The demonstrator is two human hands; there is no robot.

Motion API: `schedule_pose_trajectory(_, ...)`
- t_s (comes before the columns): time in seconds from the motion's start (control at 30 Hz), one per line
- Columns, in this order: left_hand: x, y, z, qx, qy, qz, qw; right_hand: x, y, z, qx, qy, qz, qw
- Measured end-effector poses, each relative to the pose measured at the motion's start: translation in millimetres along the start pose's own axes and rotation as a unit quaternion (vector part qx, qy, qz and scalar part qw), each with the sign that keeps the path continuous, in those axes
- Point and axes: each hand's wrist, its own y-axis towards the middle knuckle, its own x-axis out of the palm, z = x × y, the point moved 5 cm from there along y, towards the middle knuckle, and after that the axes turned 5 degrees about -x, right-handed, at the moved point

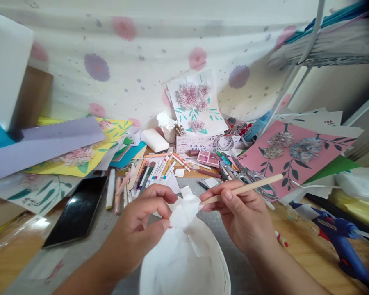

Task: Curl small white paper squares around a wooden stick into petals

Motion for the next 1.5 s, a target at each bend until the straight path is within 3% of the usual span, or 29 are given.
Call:
schedule_pose_trajectory(0.27, -4.2, -1, 2, 0.003, 0.012, -0.026, 1.000, -12, 9, -4, 0.013, 0.029, 0.034, 0.999)
schedule_pose_trajectory(0.47, 11.8, -10, 16, 0.072, 0.112, -0.159, 0.978, -13, 9, -5, 0.020, 0.006, 0.023, 1.000)
schedule_pose_trajectory(0.67, 12.5, -8, 18, 0.096, 0.063, -0.083, 0.990, 8, -5, 3, 0.056, 0.012, -0.051, 0.997)
schedule_pose_trajectory(1.17, 16.1, -8, 6, 0.080, 0.058, -0.049, 0.994, 20, -16, 11, 0.058, 0.066, -0.094, 0.992)
schedule_pose_trajectory(1.5, 14.0, -7, 6, 0.099, 0.074, -0.029, 0.992, 16, -20, 12, 0.028, 0.026, -0.122, 0.992)
